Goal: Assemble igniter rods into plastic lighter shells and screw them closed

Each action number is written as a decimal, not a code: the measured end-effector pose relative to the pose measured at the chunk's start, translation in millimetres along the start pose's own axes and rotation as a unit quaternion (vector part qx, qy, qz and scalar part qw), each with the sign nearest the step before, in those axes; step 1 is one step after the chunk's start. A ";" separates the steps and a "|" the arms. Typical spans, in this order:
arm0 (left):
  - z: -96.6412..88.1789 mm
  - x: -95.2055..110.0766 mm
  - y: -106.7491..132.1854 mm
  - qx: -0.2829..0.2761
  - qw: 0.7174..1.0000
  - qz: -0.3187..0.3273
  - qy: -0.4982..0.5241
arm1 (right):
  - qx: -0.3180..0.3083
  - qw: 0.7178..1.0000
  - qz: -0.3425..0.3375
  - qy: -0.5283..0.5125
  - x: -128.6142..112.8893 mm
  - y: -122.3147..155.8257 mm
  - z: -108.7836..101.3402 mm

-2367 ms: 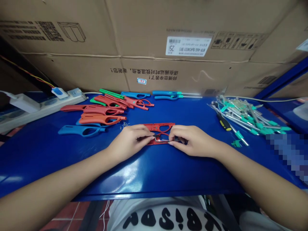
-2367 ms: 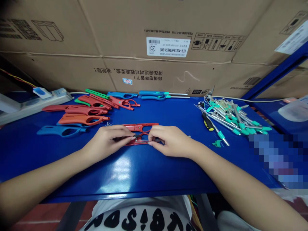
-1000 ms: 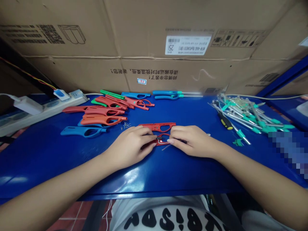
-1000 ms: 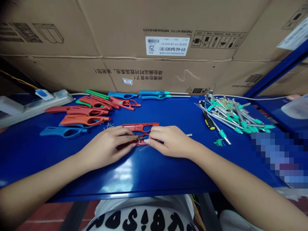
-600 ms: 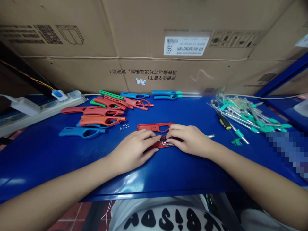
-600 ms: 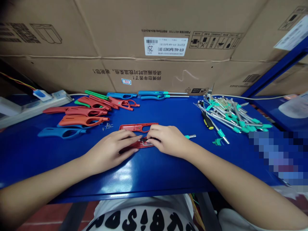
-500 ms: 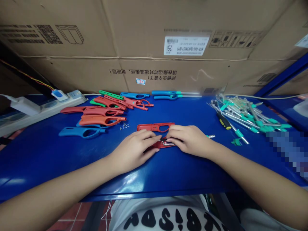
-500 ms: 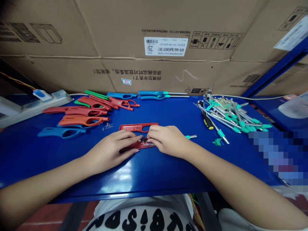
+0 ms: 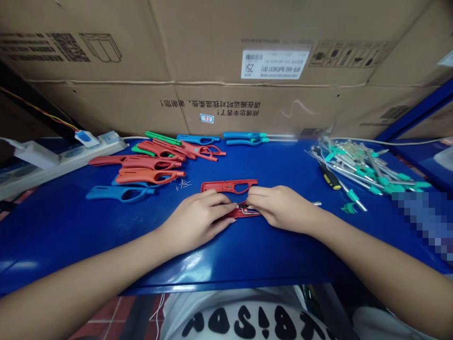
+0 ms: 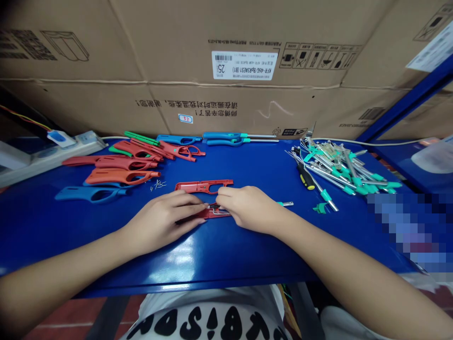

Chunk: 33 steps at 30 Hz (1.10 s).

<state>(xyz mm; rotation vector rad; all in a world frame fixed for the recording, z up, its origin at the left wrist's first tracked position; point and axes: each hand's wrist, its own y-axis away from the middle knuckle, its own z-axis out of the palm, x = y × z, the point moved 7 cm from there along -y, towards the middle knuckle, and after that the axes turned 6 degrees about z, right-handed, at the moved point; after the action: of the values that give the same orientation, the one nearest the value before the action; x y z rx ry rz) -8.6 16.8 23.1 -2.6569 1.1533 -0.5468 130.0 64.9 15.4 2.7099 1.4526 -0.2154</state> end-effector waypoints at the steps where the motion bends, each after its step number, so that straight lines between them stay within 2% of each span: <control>1: 0.2 0.6 -0.1 -0.005 1.000 0.001 -0.003 | 0.000 1.000 -0.002 0.004 -0.4 0.3 0.0; 5: 1.7 0.7 -0.5 -0.016 1.000 0.000 0.005 | 0.008 1.000 -0.010 0.019 -2.0 0.8 -0.2; 15: 1.9 -2.9 -0.9 -0.002 0.998 -0.008 0.057 | 0.016 0.992 -0.065 0.103 -13.4 4.7 1.5; 27: 1.1 -7.8 -1.8 0.041 0.990 -0.052 0.121 | 0.026 0.992 -0.055 0.107 -12.8 2.5 3.9; 33: 5.1 -2.8 -2.2 -0.003 0.997 -0.032 0.070 | 0.028 0.993 -0.028 0.114 -10.6 2.8 -3.6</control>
<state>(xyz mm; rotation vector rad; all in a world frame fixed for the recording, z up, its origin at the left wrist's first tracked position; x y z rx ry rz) -6.7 20.5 18.4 -2.7064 1.1095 -0.7517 126.9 55.1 20.5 2.8175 1.6041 0.0544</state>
